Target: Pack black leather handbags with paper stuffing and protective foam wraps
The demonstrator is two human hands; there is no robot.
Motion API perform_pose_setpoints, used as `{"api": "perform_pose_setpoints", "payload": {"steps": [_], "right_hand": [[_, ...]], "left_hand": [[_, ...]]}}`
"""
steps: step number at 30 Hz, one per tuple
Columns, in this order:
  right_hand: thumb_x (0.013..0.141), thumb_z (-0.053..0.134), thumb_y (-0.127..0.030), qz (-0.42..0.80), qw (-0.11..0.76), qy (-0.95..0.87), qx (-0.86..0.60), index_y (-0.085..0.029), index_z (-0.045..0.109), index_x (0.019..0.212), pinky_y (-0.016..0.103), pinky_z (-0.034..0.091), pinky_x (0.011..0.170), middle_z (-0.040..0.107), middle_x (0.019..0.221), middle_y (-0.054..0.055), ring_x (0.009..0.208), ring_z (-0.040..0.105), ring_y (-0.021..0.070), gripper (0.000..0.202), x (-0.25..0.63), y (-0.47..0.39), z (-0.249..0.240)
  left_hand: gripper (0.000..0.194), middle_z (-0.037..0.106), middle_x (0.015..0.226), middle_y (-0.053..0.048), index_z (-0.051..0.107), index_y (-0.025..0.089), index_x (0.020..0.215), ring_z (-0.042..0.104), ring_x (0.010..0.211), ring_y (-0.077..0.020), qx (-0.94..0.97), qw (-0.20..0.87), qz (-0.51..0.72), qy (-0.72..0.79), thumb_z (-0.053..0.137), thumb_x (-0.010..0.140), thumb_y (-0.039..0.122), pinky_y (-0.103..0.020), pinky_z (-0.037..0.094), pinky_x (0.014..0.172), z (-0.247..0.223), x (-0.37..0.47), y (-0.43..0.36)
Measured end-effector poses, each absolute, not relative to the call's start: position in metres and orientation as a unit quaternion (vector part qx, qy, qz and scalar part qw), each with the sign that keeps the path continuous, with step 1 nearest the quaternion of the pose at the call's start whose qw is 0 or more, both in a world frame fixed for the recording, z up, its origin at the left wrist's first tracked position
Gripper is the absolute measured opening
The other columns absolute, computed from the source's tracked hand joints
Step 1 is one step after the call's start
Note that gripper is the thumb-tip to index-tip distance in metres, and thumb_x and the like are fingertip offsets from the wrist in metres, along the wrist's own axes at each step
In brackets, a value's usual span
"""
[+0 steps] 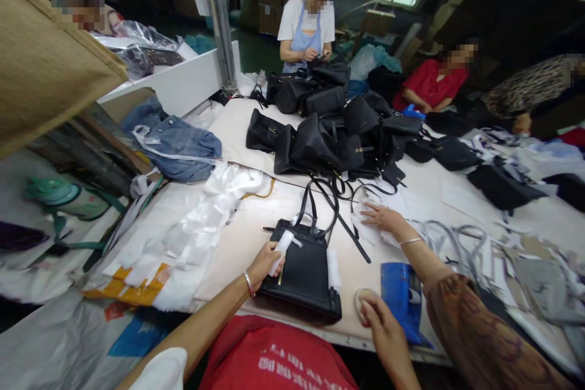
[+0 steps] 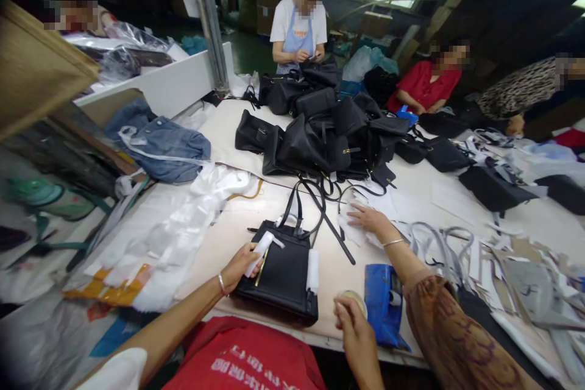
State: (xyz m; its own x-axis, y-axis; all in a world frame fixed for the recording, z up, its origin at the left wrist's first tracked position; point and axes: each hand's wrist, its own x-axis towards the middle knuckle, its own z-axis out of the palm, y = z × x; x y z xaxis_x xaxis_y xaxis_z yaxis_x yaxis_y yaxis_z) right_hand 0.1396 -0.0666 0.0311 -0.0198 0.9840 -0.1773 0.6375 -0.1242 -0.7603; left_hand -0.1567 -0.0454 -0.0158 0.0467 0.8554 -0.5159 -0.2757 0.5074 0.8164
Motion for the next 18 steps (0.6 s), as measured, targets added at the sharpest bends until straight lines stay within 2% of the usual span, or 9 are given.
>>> {"api": "perform_pose_setpoints", "payload": {"steps": [2, 6, 10, 14, 16, 18], "right_hand": [[0.090, 0.043, -0.044, 0.444, 0.255, -0.616, -0.598, -0.020, 0.059, 0.098, 0.027, 0.049, 0.061, 0.061, 0.077, 0.002, 0.063, 0.057, 0.0139, 0.030, 0.101, -0.078, 0.032], [0.088, 0.044, -0.038, 0.528, 0.274, -0.650, -0.473, -0.021, 0.060, 0.093, 0.025, 0.045, 0.058, 0.059, 0.074, 0.000, 0.060, 0.054, 0.0131, 0.024, 0.020, -0.044, 0.032], [0.087, 0.044, -0.031, 0.492, 0.250, -0.702, -0.449, -0.021, 0.061, 0.087, 0.024, 0.042, 0.059, 0.060, 0.069, -0.002, 0.059, 0.053, 0.0133, 0.019, -0.015, -0.017, 0.021], [0.086, 0.045, -0.027, 0.413, 0.226, -0.755, -0.456, -0.023, 0.062, 0.083, 0.026, 0.042, 0.068, 0.063, 0.079, 0.001, 0.073, 0.058, 0.0162, 0.018, -0.015, -0.012, 0.014], [0.086, 0.044, -0.024, 0.393, 0.218, -0.772, -0.449, -0.024, 0.061, 0.085, 0.026, 0.041, 0.072, 0.064, 0.084, 0.001, 0.078, 0.059, 0.0168, 0.016, -0.014, -0.011, 0.014], [0.085, 0.046, -0.022, 0.396, 0.208, -0.768, -0.459, -0.025, 0.057, 0.095, 0.026, 0.041, 0.070, 0.063, 0.081, 0.000, 0.075, 0.059, 0.0168, 0.015, -0.014, -0.010, 0.014]], "left_hand": [[0.038, 0.053, 0.061, 0.005, 0.040, 0.015, 0.107, 0.047, 0.044, -0.0067, 0.273, 0.682, 0.409, 0.542, 0.053, 0.075, 0.029, -0.017, 0.033, 0.039, -0.017, -0.157, -0.045], [0.041, 0.056, 0.062, 0.004, 0.038, 0.016, 0.110, 0.050, 0.045, -0.0080, 0.285, 0.691, 0.403, 0.528, 0.053, 0.074, 0.026, -0.018, 0.036, 0.041, -0.019, -0.159, -0.046], [0.042, 0.055, 0.060, 0.004, 0.039, 0.016, 0.109, 0.050, 0.045, -0.0084, 0.280, 0.691, 0.418, 0.519, 0.056, 0.074, 0.030, -0.018, 0.036, 0.041, -0.020, -0.160, -0.047], [0.039, 0.055, 0.060, 0.005, 0.039, 0.018, 0.107, 0.050, 0.045, -0.0080, 0.263, 0.700, 0.425, 0.510, 0.055, 0.074, 0.029, -0.017, 0.036, 0.041, -0.021, -0.162, -0.048], [0.038, 0.055, 0.061, 0.005, 0.038, 0.018, 0.108, 0.049, 0.045, -0.0077, 0.255, 0.707, 0.432, 0.498, 0.054, 0.075, 0.028, -0.017, 0.036, 0.042, -0.022, -0.163, -0.048], [0.039, 0.055, 0.062, 0.005, 0.037, 0.018, 0.109, 0.049, 0.045, -0.0076, 0.255, 0.714, 0.438, 0.484, 0.052, 0.075, 0.027, -0.017, 0.036, 0.042, -0.023, -0.165, -0.048]]}}
